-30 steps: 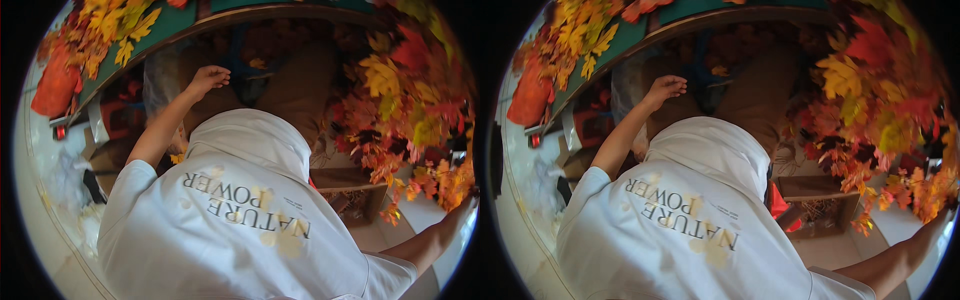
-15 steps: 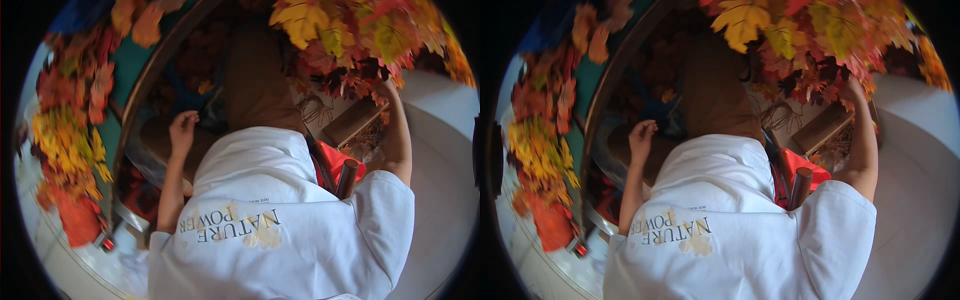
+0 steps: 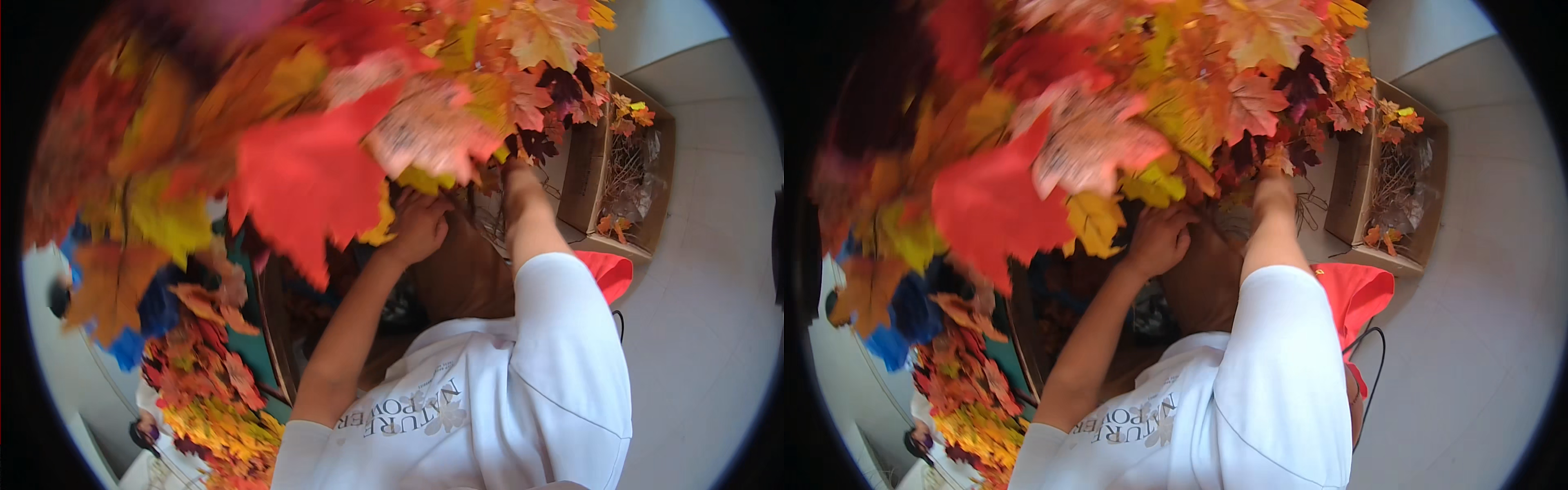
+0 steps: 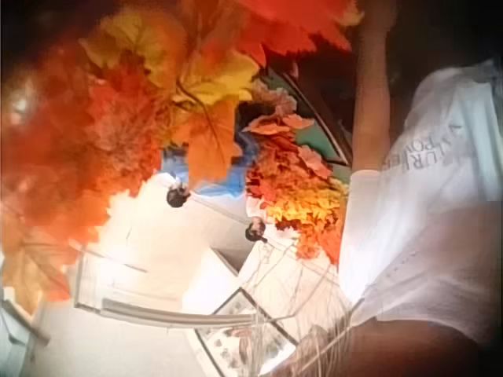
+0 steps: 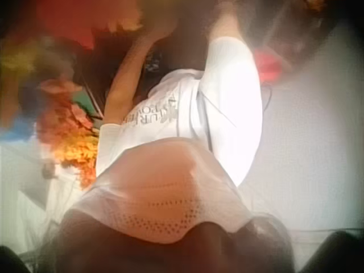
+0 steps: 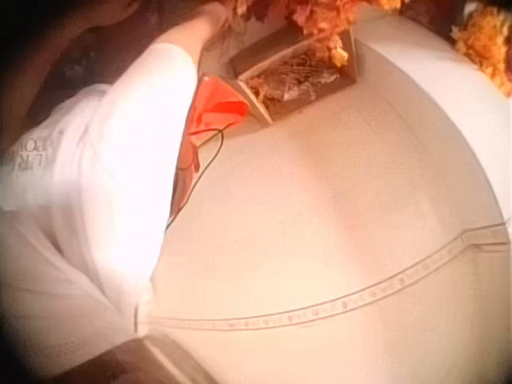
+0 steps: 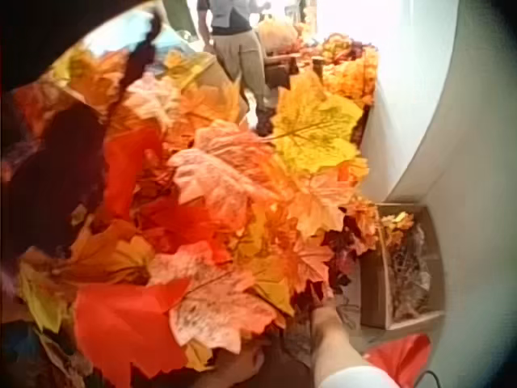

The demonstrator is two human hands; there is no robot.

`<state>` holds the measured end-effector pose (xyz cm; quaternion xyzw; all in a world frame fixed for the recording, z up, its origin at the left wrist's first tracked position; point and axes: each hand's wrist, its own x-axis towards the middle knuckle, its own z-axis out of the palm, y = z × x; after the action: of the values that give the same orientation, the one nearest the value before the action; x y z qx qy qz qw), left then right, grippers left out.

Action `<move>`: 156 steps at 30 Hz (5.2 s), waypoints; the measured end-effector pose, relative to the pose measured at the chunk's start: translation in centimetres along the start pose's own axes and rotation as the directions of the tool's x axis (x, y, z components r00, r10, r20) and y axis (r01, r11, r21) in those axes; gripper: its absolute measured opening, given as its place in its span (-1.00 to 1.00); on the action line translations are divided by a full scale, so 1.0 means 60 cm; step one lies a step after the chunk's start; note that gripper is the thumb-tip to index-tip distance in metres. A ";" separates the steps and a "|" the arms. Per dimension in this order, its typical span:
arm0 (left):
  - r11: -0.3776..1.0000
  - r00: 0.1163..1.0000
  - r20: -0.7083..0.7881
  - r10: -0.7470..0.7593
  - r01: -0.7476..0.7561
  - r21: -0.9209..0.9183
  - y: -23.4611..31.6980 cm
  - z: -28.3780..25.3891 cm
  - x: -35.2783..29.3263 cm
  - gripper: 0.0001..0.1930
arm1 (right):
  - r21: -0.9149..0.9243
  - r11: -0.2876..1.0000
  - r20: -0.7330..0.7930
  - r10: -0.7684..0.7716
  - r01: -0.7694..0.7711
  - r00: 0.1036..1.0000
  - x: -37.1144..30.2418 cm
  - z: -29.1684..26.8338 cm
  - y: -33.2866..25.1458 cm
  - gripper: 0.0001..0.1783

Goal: Assembling decorative artificial maple leaves onto branches or strings.

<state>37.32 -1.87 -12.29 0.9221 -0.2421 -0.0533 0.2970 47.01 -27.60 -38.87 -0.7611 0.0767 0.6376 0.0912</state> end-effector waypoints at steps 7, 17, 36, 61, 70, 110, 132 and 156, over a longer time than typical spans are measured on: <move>0.948 0.955 0.086 -0.285 0.294 -0.120 0.008 0.027 0.033 -0.95 | 0.171 0.985 -0.213 0.073 -0.036 0.974 0.120 0.216 0.031 -0.33; 0.997 0.998 0.052 -0.039 0.036 0.064 0.009 0.053 0.034 -0.77 | 0.526 0.842 -0.332 0.332 -0.119 0.883 0.075 0.183 0.075 -0.37; 0.986 0.986 0.022 -0.166 0.165 0.027 -0.073 0.096 0.018 -0.90 | 0.814 0.577 -0.342 0.575 -0.071 0.743 0.084 0.148 -0.002 -0.33; 0.956 0.925 -0.294 -0.242 0.279 0.087 0.037 0.022 -0.151 -0.90 | 0.675 0.736 -0.631 0.537 0.055 0.559 -0.169 -0.012 0.099 -0.41; 0.936 0.805 -0.488 -0.338 0.236 -0.259 0.187 0.035 -0.325 -0.75 | -0.066 0.996 -0.684 0.002 -0.066 0.729 -0.413 -0.285 0.321 -0.78; 0.751 0.145 -0.760 -0.633 -0.124 -0.649 0.439 -0.210 -0.495 -0.58 | -0.125 -0.243 -0.020 -0.969 0.962 -0.247 -0.987 0.432 -0.324 -0.85; 0.242 0.152 -0.313 -0.937 -0.363 -0.900 0.597 -0.089 -0.727 -0.59 | -0.758 -0.411 0.630 -0.264 -0.506 -0.730 -1.124 0.268 -0.276 -0.85; 0.454 0.187 -0.625 -0.758 -0.537 -0.711 0.564 -0.049 -0.761 -0.62 | -0.463 0.548 -0.873 -0.144 0.696 -0.467 -1.072 -0.145 0.203 -0.68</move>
<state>-16.04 -2.41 7.47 0.4335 0.1643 0.3977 0.7917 41.22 -41.49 25.42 -0.8523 -0.1088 -0.3080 0.4085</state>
